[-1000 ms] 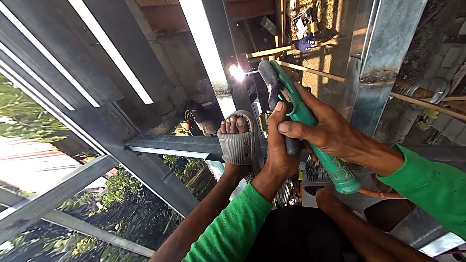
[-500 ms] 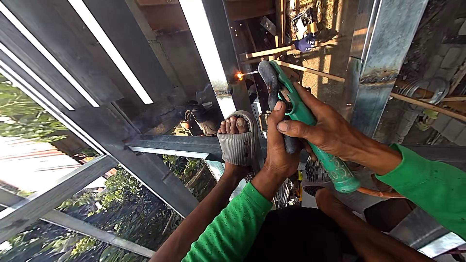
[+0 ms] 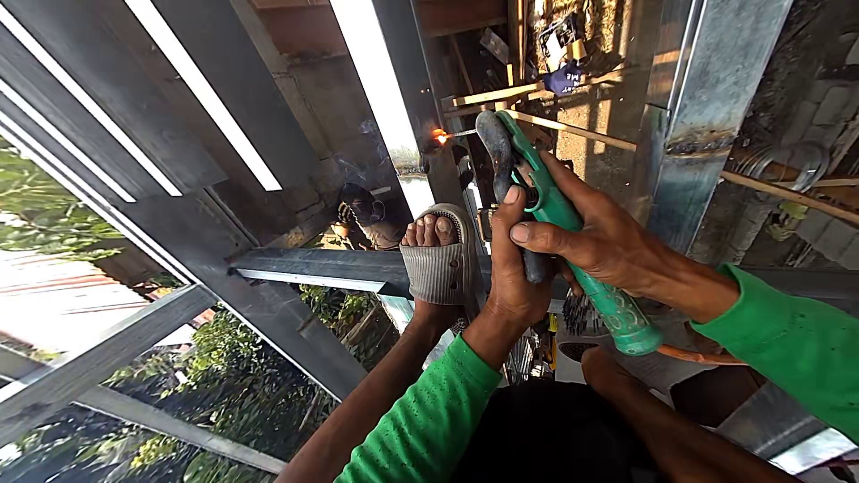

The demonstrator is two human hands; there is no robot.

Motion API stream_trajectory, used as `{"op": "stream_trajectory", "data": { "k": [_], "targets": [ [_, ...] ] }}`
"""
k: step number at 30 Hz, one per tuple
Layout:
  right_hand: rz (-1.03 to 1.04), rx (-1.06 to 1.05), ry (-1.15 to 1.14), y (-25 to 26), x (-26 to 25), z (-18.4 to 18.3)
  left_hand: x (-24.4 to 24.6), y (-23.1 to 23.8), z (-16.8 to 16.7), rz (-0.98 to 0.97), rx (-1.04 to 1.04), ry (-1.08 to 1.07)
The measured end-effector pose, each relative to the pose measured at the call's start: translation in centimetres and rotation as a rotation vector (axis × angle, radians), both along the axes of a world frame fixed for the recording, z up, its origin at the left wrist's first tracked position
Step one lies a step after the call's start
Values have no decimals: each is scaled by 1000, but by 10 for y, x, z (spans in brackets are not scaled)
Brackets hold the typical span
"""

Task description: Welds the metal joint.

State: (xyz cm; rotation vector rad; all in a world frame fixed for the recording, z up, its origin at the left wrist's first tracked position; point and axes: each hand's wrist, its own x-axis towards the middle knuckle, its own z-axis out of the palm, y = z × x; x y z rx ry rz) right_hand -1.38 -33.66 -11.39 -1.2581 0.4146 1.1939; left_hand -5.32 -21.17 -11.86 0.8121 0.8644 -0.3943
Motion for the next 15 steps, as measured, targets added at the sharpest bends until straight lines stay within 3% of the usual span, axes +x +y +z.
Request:
{"op": "stream_trajectory", "data": {
  "k": [5, 15],
  "targets": [
    [55, 45, 25, 2, 19, -18, 1, 1, 0, -9, 19, -7],
    [18, 21, 7, 1, 5, -5, 0, 0, 0, 14, 6, -4]
  ]
}}
